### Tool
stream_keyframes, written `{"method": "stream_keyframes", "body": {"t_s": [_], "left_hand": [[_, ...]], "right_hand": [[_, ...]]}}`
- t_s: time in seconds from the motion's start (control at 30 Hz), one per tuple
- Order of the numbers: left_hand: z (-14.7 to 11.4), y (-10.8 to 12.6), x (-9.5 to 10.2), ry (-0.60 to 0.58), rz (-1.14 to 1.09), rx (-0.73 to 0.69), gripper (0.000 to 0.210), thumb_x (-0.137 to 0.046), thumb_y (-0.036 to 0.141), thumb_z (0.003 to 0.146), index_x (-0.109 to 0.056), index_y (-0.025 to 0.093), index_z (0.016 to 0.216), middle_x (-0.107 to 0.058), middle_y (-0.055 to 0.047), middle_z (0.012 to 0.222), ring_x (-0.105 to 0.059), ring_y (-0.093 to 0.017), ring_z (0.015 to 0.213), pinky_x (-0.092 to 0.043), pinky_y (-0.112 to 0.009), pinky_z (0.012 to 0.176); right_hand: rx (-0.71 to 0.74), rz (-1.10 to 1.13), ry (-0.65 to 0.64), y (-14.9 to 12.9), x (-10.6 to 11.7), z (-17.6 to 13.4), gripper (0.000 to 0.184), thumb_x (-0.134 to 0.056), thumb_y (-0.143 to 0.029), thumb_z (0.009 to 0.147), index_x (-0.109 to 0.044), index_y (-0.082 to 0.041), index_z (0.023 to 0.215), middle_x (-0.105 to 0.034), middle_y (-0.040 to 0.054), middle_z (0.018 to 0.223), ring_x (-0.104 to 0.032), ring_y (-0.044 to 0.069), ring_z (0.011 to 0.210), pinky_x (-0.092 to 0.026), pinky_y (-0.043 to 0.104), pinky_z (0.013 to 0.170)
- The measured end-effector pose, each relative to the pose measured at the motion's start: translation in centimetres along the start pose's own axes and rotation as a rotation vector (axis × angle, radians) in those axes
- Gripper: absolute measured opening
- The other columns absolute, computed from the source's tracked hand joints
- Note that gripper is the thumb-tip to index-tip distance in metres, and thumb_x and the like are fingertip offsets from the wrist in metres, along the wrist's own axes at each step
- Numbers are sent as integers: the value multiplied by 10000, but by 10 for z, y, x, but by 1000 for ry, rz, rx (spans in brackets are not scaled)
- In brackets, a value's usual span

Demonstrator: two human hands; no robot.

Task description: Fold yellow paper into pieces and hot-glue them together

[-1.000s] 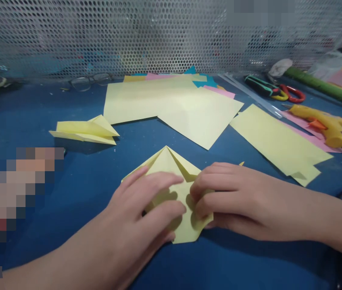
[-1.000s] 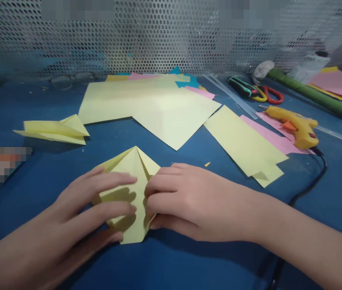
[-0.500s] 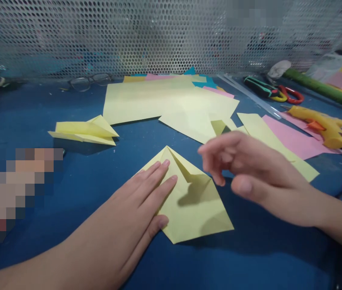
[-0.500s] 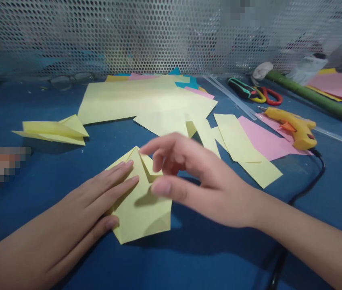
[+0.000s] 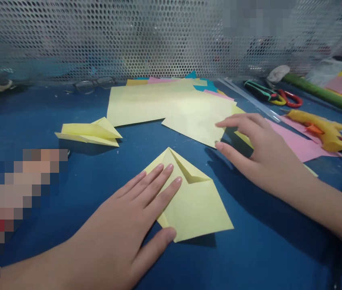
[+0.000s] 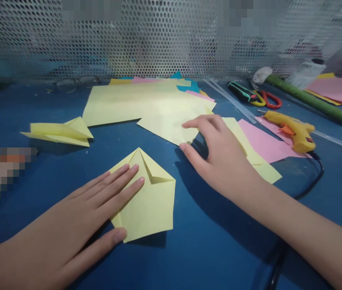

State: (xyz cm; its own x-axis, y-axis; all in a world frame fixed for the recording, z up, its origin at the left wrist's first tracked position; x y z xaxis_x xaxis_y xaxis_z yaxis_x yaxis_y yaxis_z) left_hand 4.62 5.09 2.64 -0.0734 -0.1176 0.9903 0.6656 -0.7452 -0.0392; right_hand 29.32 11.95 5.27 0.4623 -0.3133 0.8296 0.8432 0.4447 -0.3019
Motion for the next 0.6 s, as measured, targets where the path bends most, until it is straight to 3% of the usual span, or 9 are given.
{"method": "stream_keyframes", "body": {"t_s": [0.07,0.17,0.27,0.43,0.6], "left_hand": [[-1,0,1,-18,-12,-6,685,-403,509,1011,-160,217,1581,-177,-47,1625,-259,-238,1471,-378,-429,1123],[-2,0,2,-30,-36,-21,719,-417,530,996,-145,217,1583,-180,-65,1625,-244,-238,1476,-374,-426,1133],[-2,0,3,-12,-56,-24,668,-394,483,1011,-158,226,1581,-200,-58,1622,-233,-220,1479,-349,-412,1151],[2,-1,0,-10,-97,18,515,-299,361,1052,-241,290,1559,-240,-10,1611,-277,-202,1468,-360,-429,1153],[1,1,-2,-77,-88,25,636,-400,419,1020,-108,324,1577,-163,-44,1629,-242,-260,1478,-383,-498,1134]], "right_hand": [[146,100,-87,-8,2,-1,237,-526,-171,909,-637,-208,1115,-600,125,1229,-578,262,1196,-467,434,1024],[369,316,-374,-26,2,-8,443,-440,14,803,-647,-238,1103,-571,73,1260,-584,161,1173,-495,277,939],[501,494,-633,-39,1,-18,462,-460,31,688,-687,-208,1012,-603,54,1152,-609,127,1057,-485,226,910],[498,549,-712,-46,-2,-22,323,-585,-42,681,-721,-169,945,-624,61,1032,-606,162,981,-475,294,937],[390,612,-793,-48,-3,-18,162,-585,-95,896,-728,-170,897,-651,50,935,-641,123,909,-497,216,867]]}}
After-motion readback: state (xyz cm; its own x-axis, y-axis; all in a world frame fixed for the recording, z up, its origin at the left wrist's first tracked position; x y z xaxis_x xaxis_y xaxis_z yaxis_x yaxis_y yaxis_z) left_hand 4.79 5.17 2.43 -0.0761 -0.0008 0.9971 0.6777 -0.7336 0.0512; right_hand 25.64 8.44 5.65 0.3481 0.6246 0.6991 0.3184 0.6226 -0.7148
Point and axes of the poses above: each hand's wrist, its own z-axis towards the middle knuckle, its own x-axis out of the back of the hand, y = z × x, the point moved 3 cm from there along z, towards the middle knuckle
